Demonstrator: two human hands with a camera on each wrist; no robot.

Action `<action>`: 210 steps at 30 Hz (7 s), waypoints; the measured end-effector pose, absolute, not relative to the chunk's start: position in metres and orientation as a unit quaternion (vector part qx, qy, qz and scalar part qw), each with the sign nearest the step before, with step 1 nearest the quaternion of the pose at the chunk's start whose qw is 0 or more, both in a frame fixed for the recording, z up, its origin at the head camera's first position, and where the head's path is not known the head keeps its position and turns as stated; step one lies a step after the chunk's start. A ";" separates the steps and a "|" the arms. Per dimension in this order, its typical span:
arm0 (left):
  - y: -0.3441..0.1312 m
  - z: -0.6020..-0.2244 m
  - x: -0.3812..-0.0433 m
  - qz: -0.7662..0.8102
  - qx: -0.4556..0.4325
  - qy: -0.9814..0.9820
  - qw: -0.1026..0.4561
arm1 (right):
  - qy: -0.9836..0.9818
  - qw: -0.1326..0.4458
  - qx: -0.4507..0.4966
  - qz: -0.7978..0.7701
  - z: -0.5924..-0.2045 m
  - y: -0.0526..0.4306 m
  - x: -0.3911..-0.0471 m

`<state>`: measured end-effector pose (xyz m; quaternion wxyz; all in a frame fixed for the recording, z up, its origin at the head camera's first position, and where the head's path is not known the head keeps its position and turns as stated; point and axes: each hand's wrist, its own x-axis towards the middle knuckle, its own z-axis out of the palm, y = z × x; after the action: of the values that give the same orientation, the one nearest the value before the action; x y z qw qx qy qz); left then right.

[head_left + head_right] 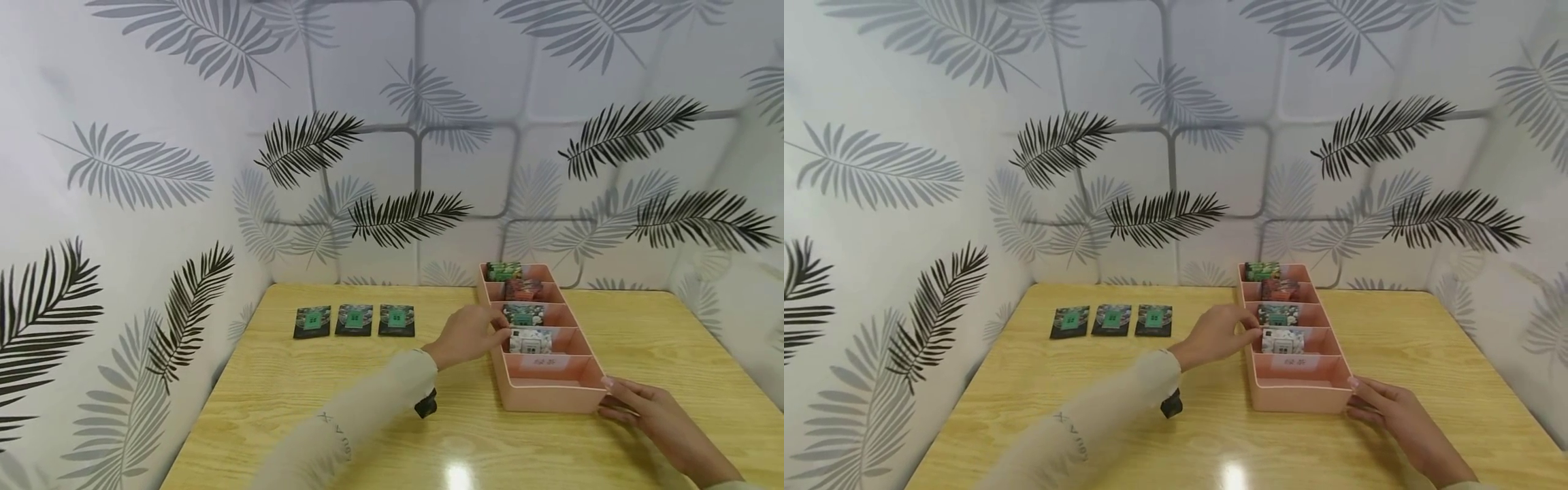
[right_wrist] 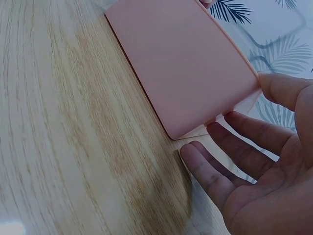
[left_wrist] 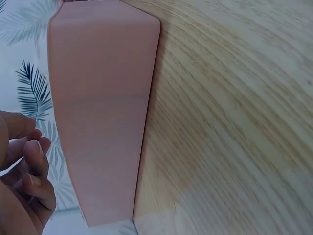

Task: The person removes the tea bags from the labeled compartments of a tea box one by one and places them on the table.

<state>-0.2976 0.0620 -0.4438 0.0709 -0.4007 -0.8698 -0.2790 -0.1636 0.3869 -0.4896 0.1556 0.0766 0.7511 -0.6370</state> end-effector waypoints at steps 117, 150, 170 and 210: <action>-0.022 -0.436 -0.316 -0.395 -0.289 -0.856 0.165 | 0.751 0.159 0.064 -0.638 -0.489 0.386 -0.164; -0.036 -0.488 -0.371 -0.344 -0.199 -0.913 0.095 | 0.752 0.149 0.072 -0.638 -0.490 0.386 -0.160; -0.030 -0.491 -0.383 -0.310 -0.149 -0.936 0.077 | 0.737 0.136 0.057 -0.660 -0.489 0.387 -0.161; 0.003 -0.461 -0.362 -0.401 -0.253 -0.876 0.082 | 0.736 0.133 0.057 -0.662 -0.489 0.395 -0.157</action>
<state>-0.3615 0.0025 -0.4608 0.0823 -0.2535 -0.8764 -0.4011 -0.1571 0.3948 -0.4893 0.1332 0.0572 0.7357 -0.6616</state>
